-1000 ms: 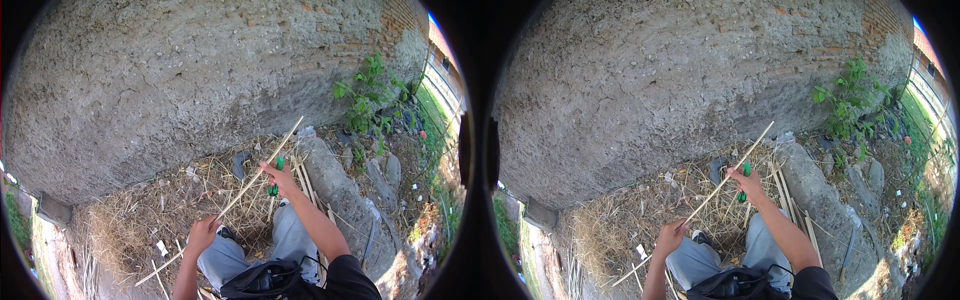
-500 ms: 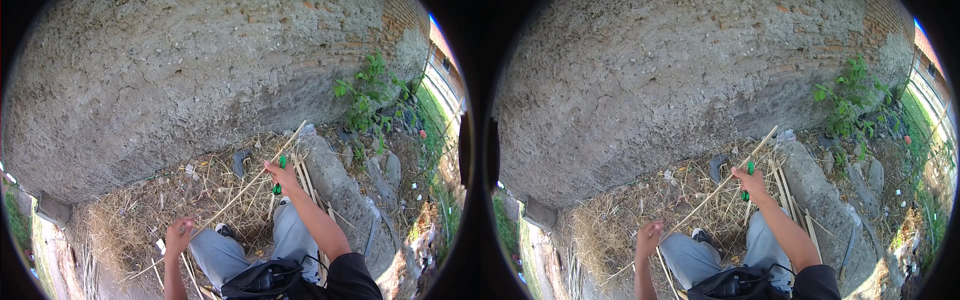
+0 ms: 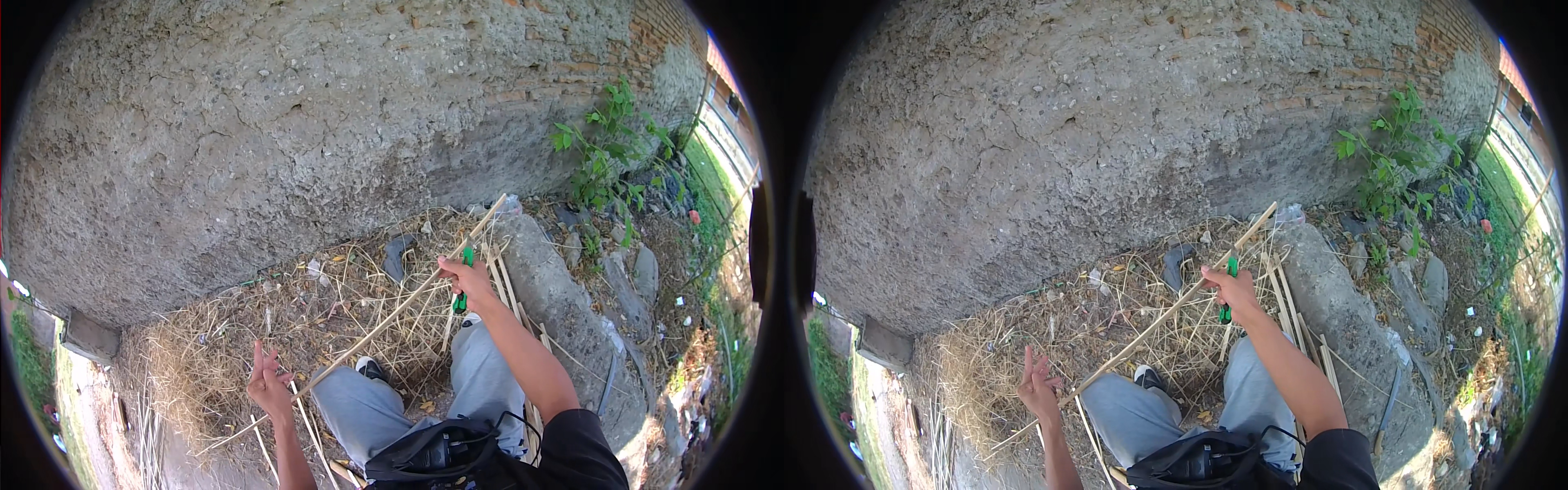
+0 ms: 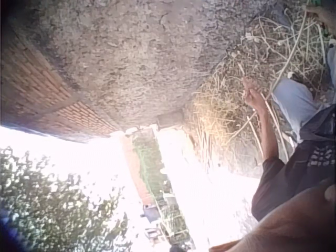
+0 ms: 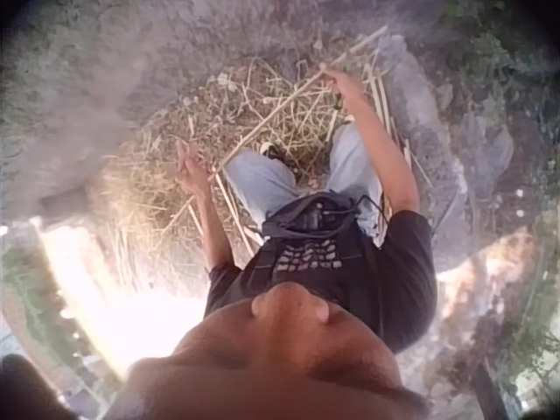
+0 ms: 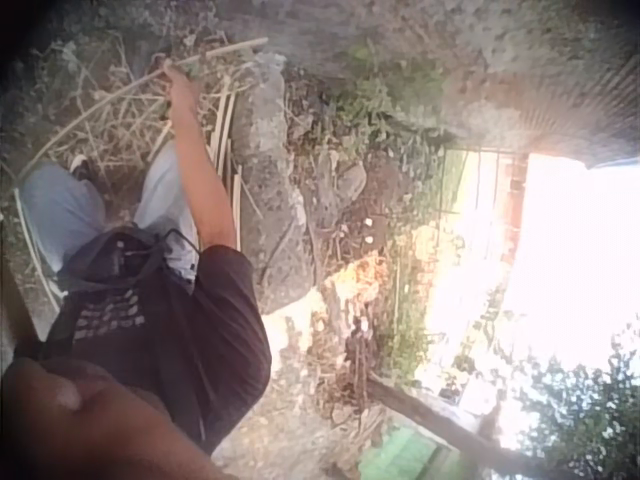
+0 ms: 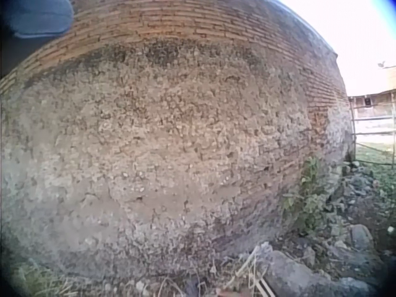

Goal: The person shaves and strips thin layers from bamboo sticks using a utility knife.

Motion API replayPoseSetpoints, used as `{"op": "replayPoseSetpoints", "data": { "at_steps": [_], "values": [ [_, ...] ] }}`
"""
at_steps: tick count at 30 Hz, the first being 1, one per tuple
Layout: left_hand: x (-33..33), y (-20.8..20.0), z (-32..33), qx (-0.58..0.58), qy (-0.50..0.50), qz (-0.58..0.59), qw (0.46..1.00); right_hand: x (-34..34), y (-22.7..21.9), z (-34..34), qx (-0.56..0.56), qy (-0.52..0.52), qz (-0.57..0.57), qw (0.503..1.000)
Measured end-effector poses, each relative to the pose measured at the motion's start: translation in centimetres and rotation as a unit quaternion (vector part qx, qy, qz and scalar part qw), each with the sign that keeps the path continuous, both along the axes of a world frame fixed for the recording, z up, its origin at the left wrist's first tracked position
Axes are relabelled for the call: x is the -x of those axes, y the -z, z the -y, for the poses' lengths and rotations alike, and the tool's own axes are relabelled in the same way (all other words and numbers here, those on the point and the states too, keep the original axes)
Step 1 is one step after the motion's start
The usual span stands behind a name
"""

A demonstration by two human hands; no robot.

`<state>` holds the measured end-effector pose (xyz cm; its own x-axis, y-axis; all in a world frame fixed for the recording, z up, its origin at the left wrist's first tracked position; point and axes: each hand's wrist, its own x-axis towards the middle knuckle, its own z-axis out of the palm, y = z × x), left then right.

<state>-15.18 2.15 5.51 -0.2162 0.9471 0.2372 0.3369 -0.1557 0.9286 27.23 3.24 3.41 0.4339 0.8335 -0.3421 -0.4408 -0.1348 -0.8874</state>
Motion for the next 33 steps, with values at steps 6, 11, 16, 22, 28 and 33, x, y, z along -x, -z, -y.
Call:
{"op": "replayPoseSetpoints", "data": {
  "at_steps": [6,11,16,22,28,33],
  "values": [
    [-0.7,0.2,-0.4,0.12,0.145,-0.103,0.977,-0.1,0.6,-0.1,0.0,-0.002,0.017,1.0],
    [-2.4,-1.9,-0.2,0.224,0.222,-0.376,0.872,0.1,0.5,-0.1,0.005,0.008,0.01,1.0],
    [-2.9,-3.7,0.0,0.094,0.285,-0.422,0.855,0.1,0.4,-0.3,-0.007,0.027,-0.014,1.0],
    [-4.8,-4.8,-1.1,0.166,0.392,-0.467,0.775,0.0,1.1,-0.8,-0.068,0.077,-0.057,0.993],
    [-6.6,-0.3,-0.7,0.213,0.442,-0.327,0.808,-0.3,3.7,-1.5,-0.081,0.063,0.151,0.983],
    [-9.0,2.4,0.8,0.2,0.413,-0.264,0.848,0.8,3.3,0.2,-0.085,0.024,0.438,0.895]
  ]
}}
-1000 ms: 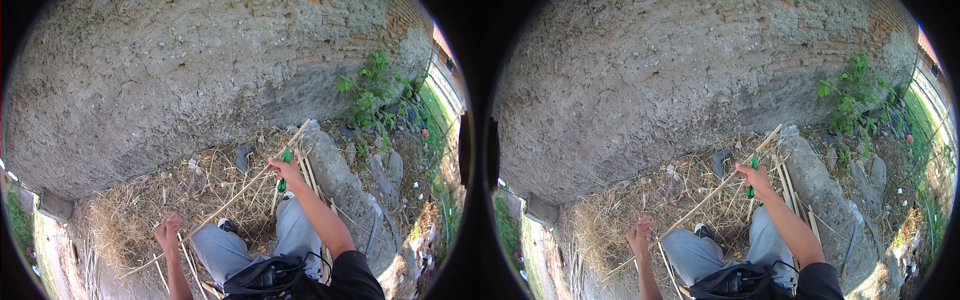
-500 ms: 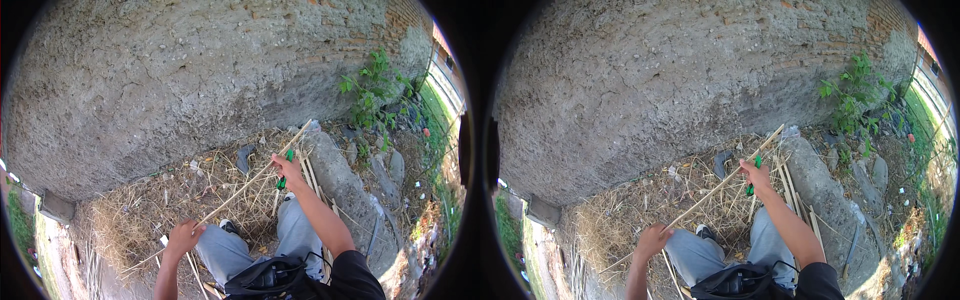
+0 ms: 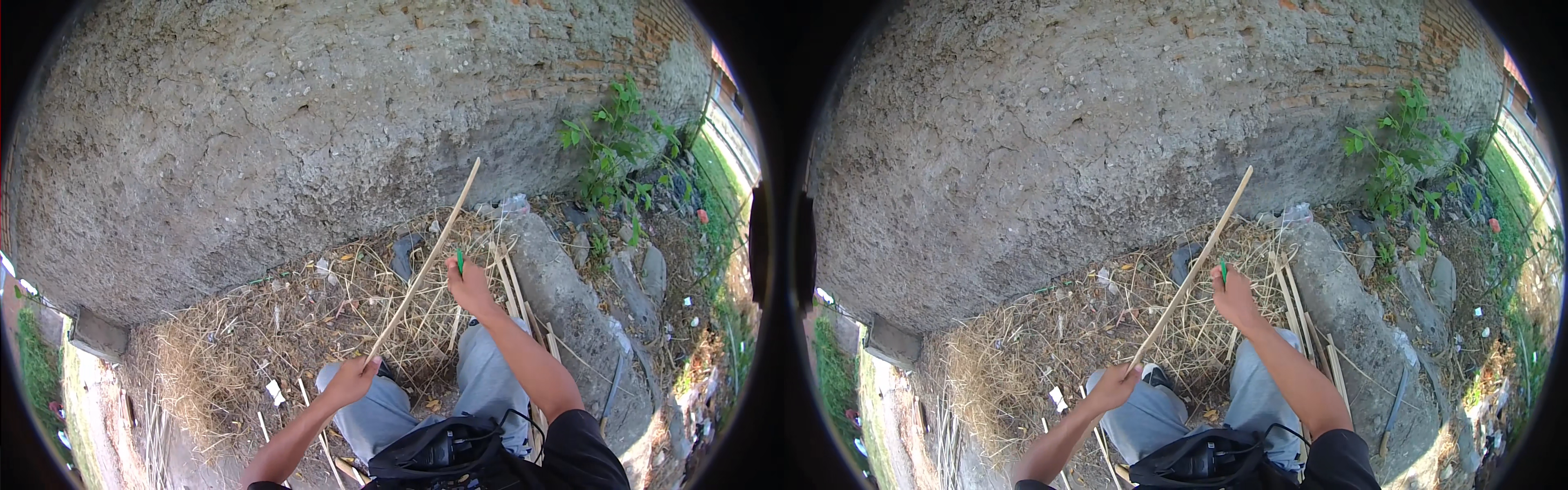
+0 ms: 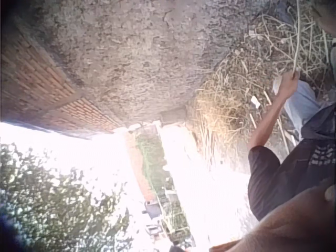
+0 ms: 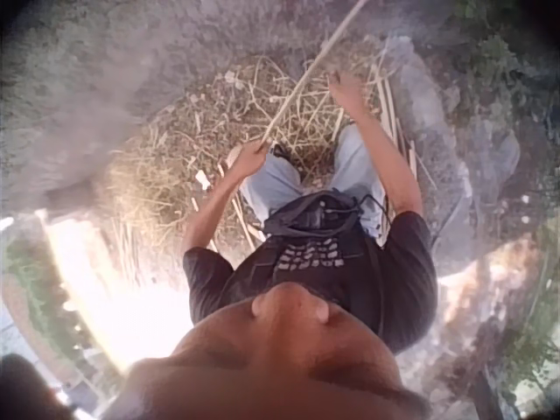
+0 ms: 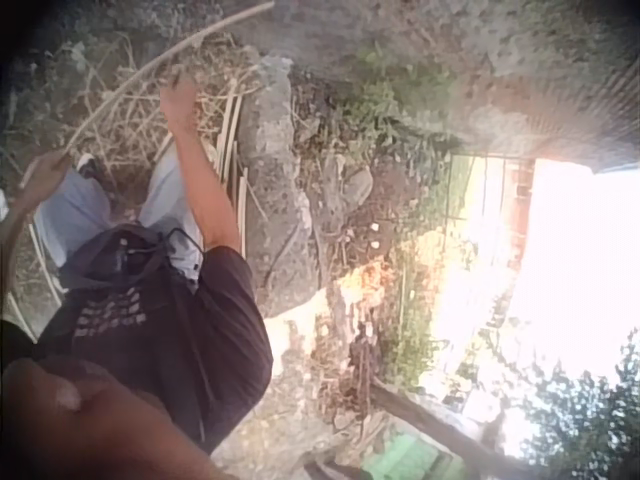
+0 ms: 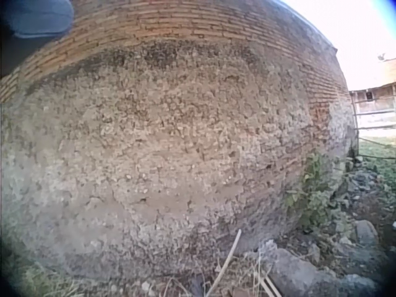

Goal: The person shaves and strips thin layers from bamboo sticks using a utility knife.

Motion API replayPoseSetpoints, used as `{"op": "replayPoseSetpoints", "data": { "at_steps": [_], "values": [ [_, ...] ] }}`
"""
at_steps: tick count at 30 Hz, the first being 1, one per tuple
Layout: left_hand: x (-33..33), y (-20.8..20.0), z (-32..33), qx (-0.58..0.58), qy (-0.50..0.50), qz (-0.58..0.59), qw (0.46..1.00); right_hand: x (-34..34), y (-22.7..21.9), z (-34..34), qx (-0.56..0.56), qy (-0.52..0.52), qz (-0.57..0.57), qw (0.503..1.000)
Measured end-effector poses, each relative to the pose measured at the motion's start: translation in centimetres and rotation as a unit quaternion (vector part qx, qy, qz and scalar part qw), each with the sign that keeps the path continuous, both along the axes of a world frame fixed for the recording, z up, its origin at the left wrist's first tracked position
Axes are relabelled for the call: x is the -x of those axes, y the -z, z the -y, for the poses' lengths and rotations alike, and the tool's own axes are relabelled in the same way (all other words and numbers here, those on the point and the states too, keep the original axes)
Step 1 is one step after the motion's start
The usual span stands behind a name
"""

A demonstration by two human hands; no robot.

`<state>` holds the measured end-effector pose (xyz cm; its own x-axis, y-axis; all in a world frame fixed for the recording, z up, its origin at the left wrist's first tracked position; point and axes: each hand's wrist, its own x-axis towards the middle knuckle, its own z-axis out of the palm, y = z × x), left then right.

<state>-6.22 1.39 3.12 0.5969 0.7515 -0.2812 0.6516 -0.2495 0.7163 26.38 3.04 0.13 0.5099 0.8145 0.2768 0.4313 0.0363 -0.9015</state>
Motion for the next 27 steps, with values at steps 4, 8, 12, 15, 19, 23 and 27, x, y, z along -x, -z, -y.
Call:
{"op": "replayPoseSetpoints", "data": {
  "at_steps": [4,8,12,15,19,23,27],
  "values": [
    [-2.3,0.0,0.2,-0.033,-0.053,0.012,0.998,3.5,-2.9,2.6,0.146,-0.116,0.213,0.959],
    [-3.1,0.6,0.6,-0.033,-0.074,0.036,0.996,6.9,-3.2,4.6,0.19,-0.193,0.3,0.915],
    [-3.9,-0.5,1.2,-0.068,-0.082,-0.014,0.994,8.2,-3.8,5.3,0.213,-0.181,0.323,0.904],
    [-4.3,-1.9,1.7,-0.064,-0.087,-0.033,0.994,8.2,-3.2,5.0,0.163,-0.161,0.327,0.917],
    [-4.4,-2.4,2.2,-0.037,-0.099,-0.036,0.994,8.9,-2.2,5.0,0.121,-0.104,0.398,0.903],
    [-4.1,-1.9,2.2,-0.054,-0.098,-0.035,0.993,9.4,-4.3,5.4,0.206,-0.144,0.371,0.894],
    [-4.4,-2.7,2.3,-0.076,-0.096,-0.04,0.992,9.4,-4.6,6.2,0.192,-0.156,0.353,0.902]
  ]
}}
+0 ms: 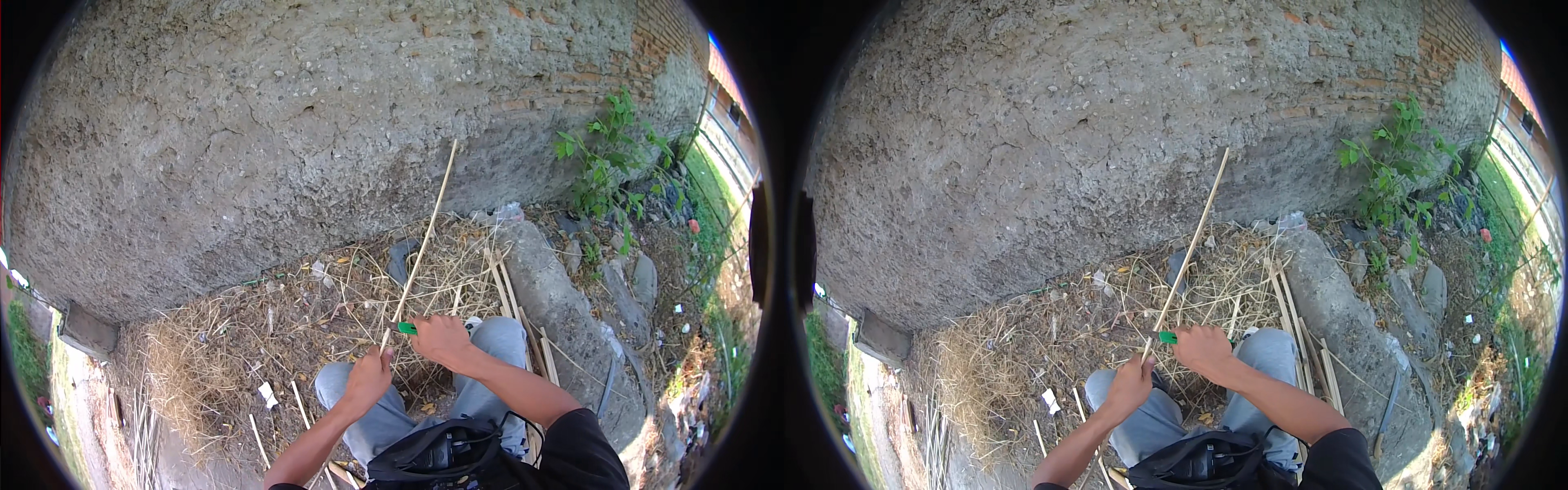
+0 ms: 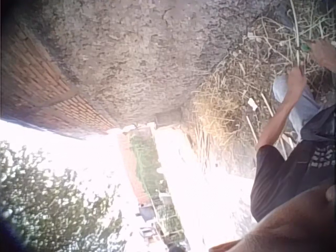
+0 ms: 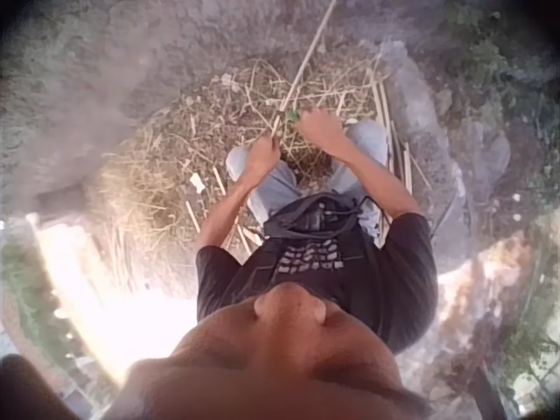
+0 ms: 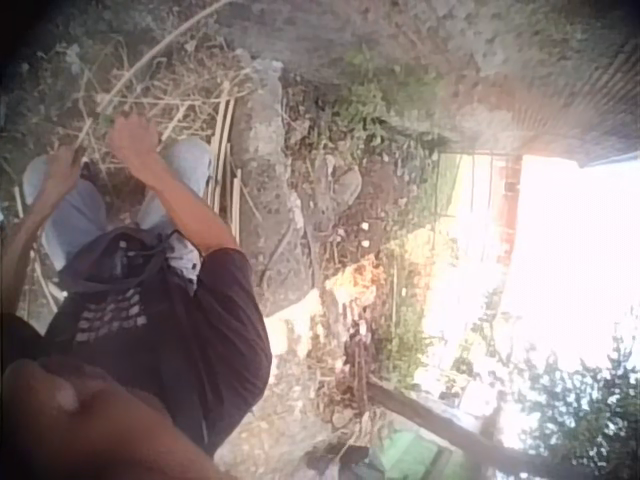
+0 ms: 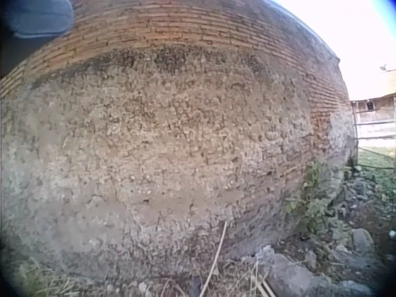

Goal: The person shaves and strips thin layers from bamboo sticks using a utility knife.

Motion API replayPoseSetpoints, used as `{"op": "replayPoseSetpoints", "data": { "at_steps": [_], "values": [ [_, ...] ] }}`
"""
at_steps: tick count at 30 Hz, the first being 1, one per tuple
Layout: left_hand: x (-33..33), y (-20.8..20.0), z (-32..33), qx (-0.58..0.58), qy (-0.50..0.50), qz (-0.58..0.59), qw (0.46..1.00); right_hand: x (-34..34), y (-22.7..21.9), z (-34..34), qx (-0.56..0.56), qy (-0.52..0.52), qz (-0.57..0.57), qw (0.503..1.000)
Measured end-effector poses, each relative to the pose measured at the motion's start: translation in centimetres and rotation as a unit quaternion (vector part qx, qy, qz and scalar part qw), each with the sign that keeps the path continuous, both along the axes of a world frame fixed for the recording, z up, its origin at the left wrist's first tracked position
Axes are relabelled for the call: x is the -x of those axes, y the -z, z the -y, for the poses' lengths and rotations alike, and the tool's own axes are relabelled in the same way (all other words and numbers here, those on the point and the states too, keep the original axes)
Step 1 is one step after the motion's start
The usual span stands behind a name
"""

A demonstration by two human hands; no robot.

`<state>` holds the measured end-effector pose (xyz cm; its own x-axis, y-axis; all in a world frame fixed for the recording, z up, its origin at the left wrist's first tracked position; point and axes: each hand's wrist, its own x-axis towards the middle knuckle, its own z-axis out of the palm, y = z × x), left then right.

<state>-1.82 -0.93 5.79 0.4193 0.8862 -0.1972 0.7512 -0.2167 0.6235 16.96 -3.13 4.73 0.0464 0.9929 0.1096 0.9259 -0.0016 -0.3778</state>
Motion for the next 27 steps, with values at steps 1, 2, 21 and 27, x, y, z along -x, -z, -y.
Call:
{"op": "replayPoseSetpoints", "data": {
  "at_steps": [1,2,21,27],
  "values": [
    [-0.1,-0.1,0.1,-0.008,0.002,-0.002,1.0,-0.1,-0.3,0.1,0.016,0.001,-0.025,1.0],
    [-0.1,-0.1,0.1,-0.008,0.003,-0.002,1.0,-0.1,-0.5,0.1,0.031,0.001,-0.051,0.998],
    [1.5,0.5,1.2,-0.017,-0.019,-0.005,1.0,-1.2,-0.7,2.1,-0.137,-0.062,-0.126,0.981],
    [1.6,1.0,0.9,-0.017,-0.028,0.016,0.999,-0.5,-0.6,2.3,-0.137,-0.042,-0.112,0.983]
  ]
}}
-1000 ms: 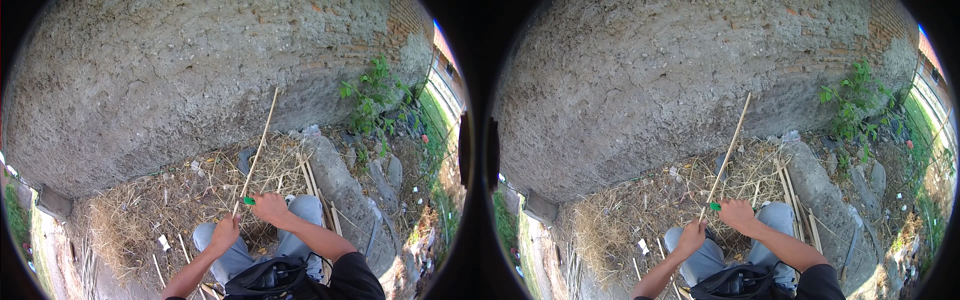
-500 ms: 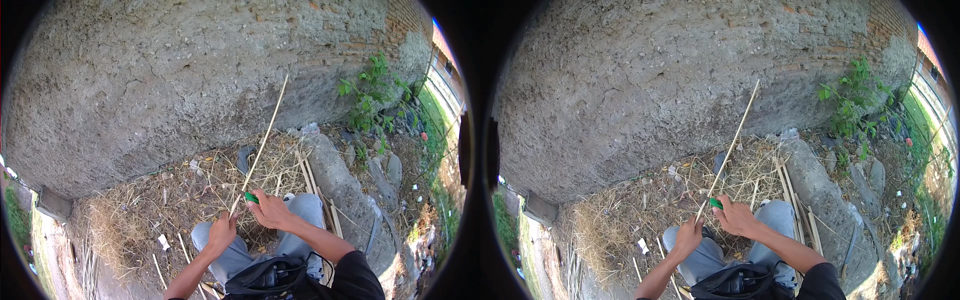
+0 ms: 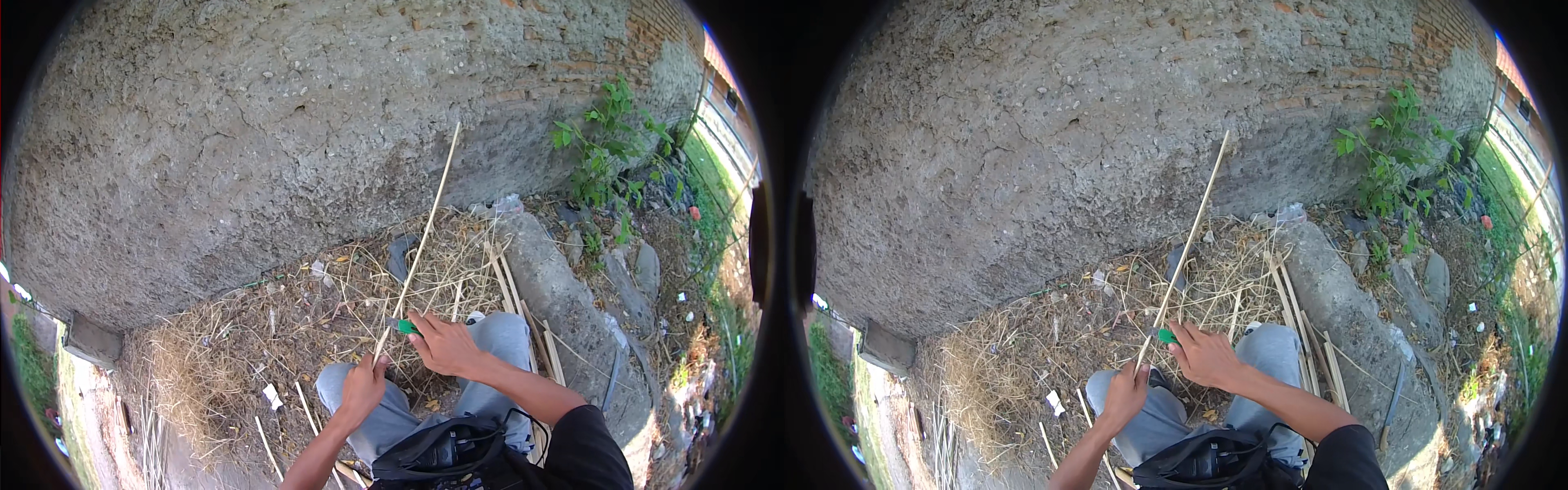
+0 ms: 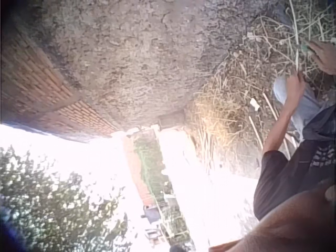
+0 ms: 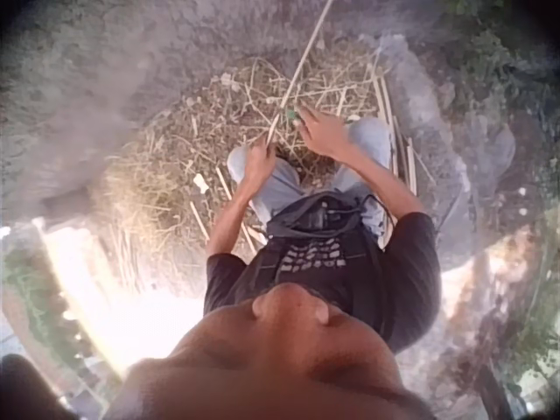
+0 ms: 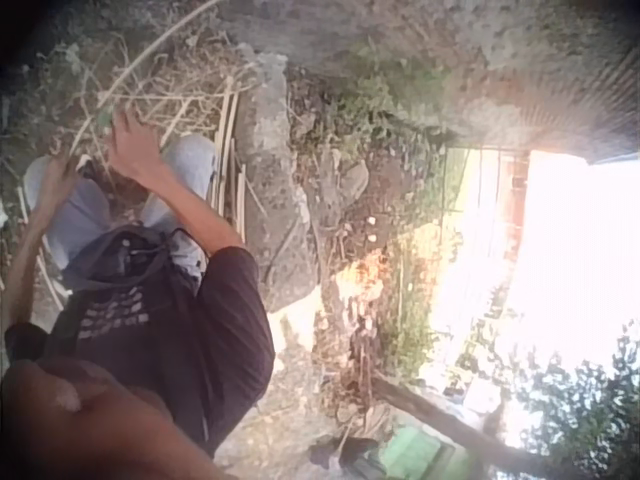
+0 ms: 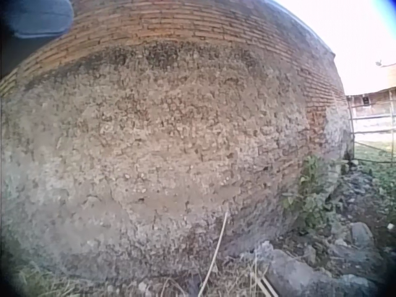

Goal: The person shaves and strips thin layers from bamboo sticks using a utility knife.

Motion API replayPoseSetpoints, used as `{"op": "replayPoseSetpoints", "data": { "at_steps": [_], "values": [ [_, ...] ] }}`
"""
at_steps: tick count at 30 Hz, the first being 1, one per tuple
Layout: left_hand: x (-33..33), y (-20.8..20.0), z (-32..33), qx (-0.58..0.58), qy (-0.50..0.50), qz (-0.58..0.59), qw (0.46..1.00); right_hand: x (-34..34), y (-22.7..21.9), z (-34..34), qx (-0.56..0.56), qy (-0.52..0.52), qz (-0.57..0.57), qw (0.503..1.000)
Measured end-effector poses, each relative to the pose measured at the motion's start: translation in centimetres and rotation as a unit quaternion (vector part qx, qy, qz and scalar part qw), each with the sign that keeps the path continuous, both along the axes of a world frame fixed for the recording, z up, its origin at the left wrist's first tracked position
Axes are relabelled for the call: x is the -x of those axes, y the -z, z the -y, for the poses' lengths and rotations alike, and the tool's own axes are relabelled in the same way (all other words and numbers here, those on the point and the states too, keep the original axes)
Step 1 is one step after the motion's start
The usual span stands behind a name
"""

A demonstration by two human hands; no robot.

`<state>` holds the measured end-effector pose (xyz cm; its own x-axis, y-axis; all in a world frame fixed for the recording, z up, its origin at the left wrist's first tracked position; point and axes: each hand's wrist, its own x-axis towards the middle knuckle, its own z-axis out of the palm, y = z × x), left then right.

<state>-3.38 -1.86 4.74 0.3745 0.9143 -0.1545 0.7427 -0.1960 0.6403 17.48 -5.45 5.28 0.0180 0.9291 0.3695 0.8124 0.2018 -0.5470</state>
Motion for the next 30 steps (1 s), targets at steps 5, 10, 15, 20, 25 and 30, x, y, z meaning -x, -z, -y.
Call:
{"op": "replayPoseSetpoints", "data": {
  "at_steps": [5,10,15,20,25,30],
  "values": [
    [0.2,-0.1,-0.1,0.004,0.002,0.01,1.0,-0.2,0.9,-0.3,0.005,-0.039,-0.074,0.996],
    [0.2,0.1,-0.1,0.003,0.002,0.005,1.0,-0.1,2.4,-0.6,-0.019,-0.046,-0.05,0.998],
    [0.3,0.3,-0.3,0.015,0.006,0.003,1.0,0.2,3.1,-0.7,-0.039,-0.062,-0.053,0.996],
    [0.6,0.4,-0.3,0.017,0.018,-0.019,1.0,0.4,3.0,-0.8,-0.096,-0.044,-0.004,0.994],
    [0.6,-0.3,-0.3,0.042,0.037,-0.01,0.998,0.2,2.4,-0.7,-0.146,-0.03,0.047,0.988],
    [1.1,-0.1,1.0,0.032,0.044,-0.022,0.998,-1.2,2.6,-1.7,-0.161,0.015,0.074,0.984]
  ]
}}
